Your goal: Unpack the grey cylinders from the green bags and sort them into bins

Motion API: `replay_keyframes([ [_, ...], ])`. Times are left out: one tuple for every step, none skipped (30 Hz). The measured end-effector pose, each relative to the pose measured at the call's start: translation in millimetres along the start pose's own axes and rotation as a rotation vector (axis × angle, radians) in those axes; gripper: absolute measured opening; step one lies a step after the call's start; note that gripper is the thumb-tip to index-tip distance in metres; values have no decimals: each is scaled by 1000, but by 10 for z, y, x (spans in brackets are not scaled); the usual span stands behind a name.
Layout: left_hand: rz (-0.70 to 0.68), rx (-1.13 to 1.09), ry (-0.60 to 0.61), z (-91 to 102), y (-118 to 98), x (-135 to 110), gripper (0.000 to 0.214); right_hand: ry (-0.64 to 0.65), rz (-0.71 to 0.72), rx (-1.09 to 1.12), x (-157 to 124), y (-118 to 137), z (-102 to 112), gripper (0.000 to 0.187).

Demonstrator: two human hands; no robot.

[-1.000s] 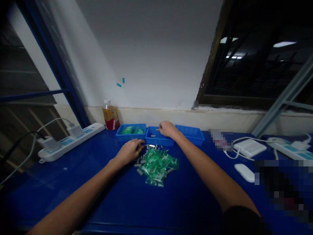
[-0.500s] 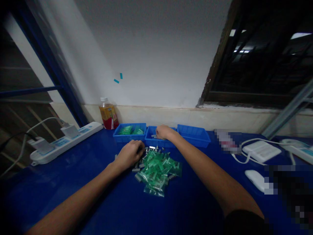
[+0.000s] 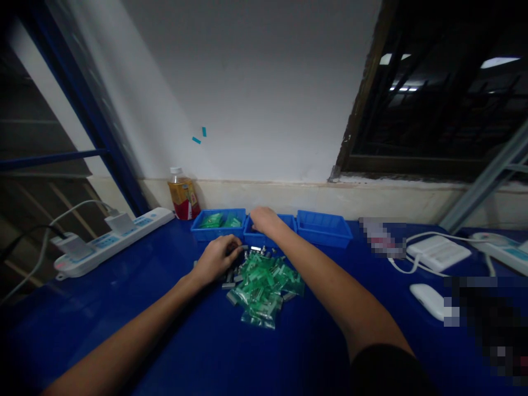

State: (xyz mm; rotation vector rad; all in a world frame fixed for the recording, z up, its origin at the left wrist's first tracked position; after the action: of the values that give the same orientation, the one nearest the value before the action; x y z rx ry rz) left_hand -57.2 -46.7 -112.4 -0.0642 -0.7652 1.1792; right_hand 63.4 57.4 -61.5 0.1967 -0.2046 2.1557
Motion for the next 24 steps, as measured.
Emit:
replay_keyframes([
  [11,-24,-28,28,-7,6,9,-32,-15,14,-33,-10,45,24],
  [23,-57,-60,59,-17,13,10,-70,-32,27,-90,-21,91,25],
  [38,-97,-93,91,-28,19,11,-110,-51,35,-174,-29,131,28],
  [52,-145,-122,118,-41,23,12,-162,-64,53,-282,-27,166,31],
  [66,-198,-143,138,-55,25,13,-217,-69,76,-411,-11,190,34],
  [77,-252,-154,150,-70,25,15,-269,-62,107,-553,18,199,32],
  [82,-305,-152,150,-89,21,17,-371,-18,205,-703,66,217,27],
  [81,-352,-136,141,-111,15,18,-445,49,283,-849,125,218,23],
  [74,-392,-111,126,-137,6,20,-496,113,320,-982,182,207,24],
  [64,-423,-83,106,-164,-4,21,-537,165,345,-1097,229,192,23],
  [53,-446,-57,87,-189,-16,21,-560,199,348,-1186,265,172,21],
  [44,-461,-37,70,-212,-28,22,-573,217,341,-1251,287,153,17],
  [40,-473,-27,57,-230,-37,22,-577,224,335,-1293,299,138,15],
  [39,-484,-23,47,-242,-45,23,-575,229,332,-1318,303,126,14],
  [42,-497,-23,40,-248,-50,23,-568,236,331,-1330,304,118,13],
  [47,-511,-24,35,-249,-53,23,-559,246,329,-1335,306,112,13],
  [52,-528,-23,31,-246,-53,24,-552,255,329,-1334,306,109,12],
  [58,-547,-20,28,-240,-52,24,-547,260,331,-1331,305,106,12],
  [62,-567,-15,25,-233,-50,24,-548,259,337,-1327,301,106,12],
  [63,-585,-10,26,-228,-48,24,-554,253,347,-1323,296,106,12],
  [60,-599,-6,29,-225,-46,23,-563,246,361,-1319,289,106,13],
  [51,-606,-2,34,-227,-44,23,-572,238,377,-1315,282,106,13],
  [38,-603,0,42,-233,-42,23,-581,233,393,-1312,276,105,14],
  [25,-591,-2,52,-242,-42,24,-587,230,410,-1309,272,104,14],
])
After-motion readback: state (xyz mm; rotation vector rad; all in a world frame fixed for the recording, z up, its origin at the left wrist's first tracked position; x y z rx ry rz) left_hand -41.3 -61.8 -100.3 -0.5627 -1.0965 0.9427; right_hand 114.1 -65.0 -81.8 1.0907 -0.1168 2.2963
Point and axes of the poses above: each hand's wrist, its own x-axis towards the middle knuckle, its own z-axis out of the back of the hand, y = z × x, the point moved 4 cm from there along x, towards the middle knuckle, and after that the axes turned 8 degrees about -y, right-handed, at the moved point
